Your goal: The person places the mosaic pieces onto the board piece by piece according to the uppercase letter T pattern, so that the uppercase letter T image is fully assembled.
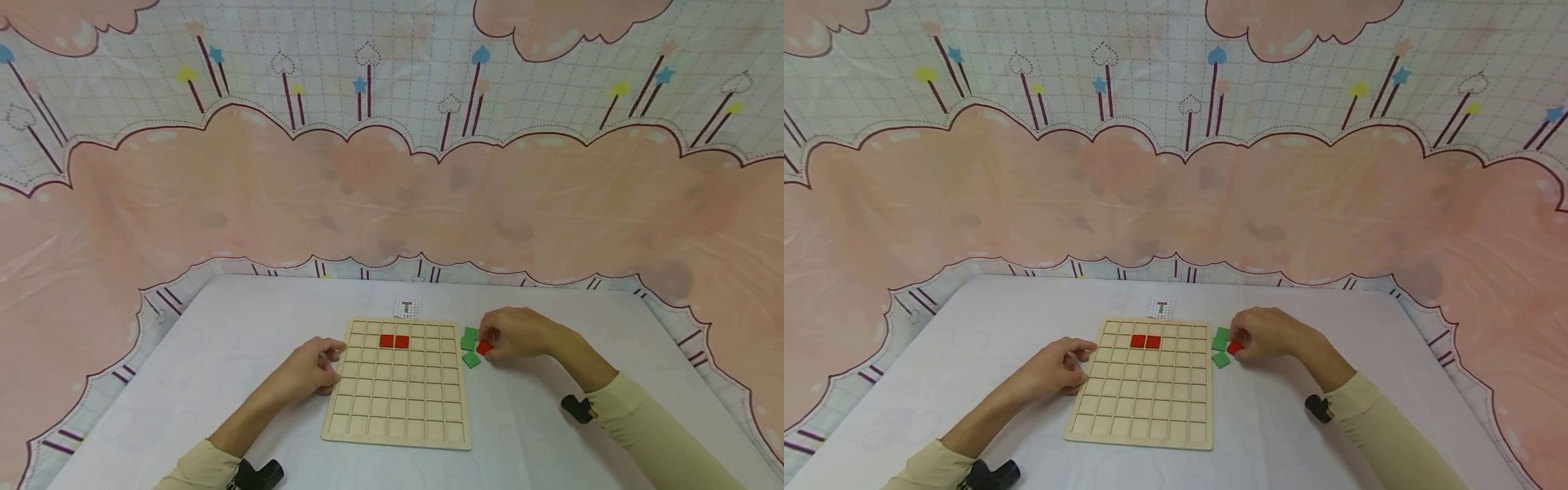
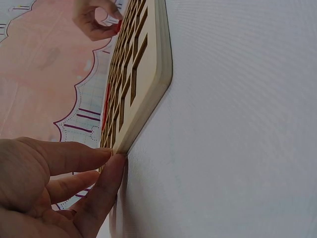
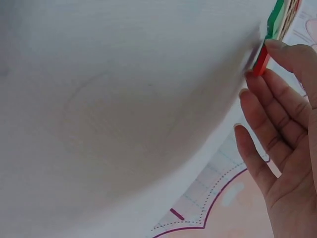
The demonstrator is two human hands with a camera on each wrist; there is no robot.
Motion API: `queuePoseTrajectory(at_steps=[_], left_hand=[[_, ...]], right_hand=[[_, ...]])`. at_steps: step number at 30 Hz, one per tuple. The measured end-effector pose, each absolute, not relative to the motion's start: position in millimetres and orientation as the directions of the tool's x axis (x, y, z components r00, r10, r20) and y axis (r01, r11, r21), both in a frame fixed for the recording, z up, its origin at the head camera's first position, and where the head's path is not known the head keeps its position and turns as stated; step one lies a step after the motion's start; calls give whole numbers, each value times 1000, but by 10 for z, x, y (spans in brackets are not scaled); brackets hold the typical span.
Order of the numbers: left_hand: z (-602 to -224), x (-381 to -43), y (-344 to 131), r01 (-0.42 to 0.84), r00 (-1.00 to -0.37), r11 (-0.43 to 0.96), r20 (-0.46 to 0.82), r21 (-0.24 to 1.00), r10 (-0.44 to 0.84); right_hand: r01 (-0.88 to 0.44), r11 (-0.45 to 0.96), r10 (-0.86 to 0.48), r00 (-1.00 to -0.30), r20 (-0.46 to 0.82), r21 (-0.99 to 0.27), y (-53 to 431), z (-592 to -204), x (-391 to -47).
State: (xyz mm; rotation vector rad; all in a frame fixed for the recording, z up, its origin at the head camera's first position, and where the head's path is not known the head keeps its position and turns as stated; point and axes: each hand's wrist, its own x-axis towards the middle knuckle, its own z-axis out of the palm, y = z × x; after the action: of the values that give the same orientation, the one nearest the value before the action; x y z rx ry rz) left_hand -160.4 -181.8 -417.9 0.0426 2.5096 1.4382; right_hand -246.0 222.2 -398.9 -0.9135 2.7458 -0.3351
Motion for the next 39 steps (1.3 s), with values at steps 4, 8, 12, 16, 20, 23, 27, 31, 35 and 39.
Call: queuePoseTrajectory(at_steps=[4, 8, 12, 16, 20, 23, 27, 31, 35, 39], left_hand=[[-4179, -1605, -1820, -94, -969, 510, -197, 855, 152], [-4179, -1606, -1820, -93, -969, 510, -197, 855, 152], [-4173, -1602, -1816, -95, -969, 512, -198, 854, 150], [-4166, -1599, -1813, -98, -968, 511, -200, 854, 149], [-4158, -1594, -1812, -99, -968, 510, -202, 854, 149], [-4156, -1594, -1814, -99, -967, 509, -203, 855, 153], [-4163, -1599, -1816, -102, -967, 506, -205, 857, 152], [-4171, -1611, -1815, -101, -967, 507, -204, 856, 152], [-4168, -1612, -1816, -99, -967, 512, -205, 853, 154], [-4155, -1597, -1821, -93, -965, 514, -204, 853, 163]], right_hand=[[-573, 767, -625, -768, -140, -288, 2208, -3965, -2474], [-598, 742, -654, -746, -127, -303, 2191, -3933, -2480], [-619, 721, -674, -731, -105, -313, 2167, -3902, -2487], [-620, 718, -676, -730, -102, -317, 2132, -3876, -2498], [-613, 726, -669, -735, -111, -313, 2087, -3856, -2508], [-611, 728, -667, -737, -113, -311, 2051, -3842, -2517], [-616, 721, -674, -730, -113, -317, 2005, -3828, -2531], [-621, 715, -681, -722, -120, -322, 1964, -3822, -2549], [-622, 713, -684, -718, -127, -323, 1928, -3821, -2563], [-627, 711, -688, -715, -128, -318, 1896, -3814, -2565]])
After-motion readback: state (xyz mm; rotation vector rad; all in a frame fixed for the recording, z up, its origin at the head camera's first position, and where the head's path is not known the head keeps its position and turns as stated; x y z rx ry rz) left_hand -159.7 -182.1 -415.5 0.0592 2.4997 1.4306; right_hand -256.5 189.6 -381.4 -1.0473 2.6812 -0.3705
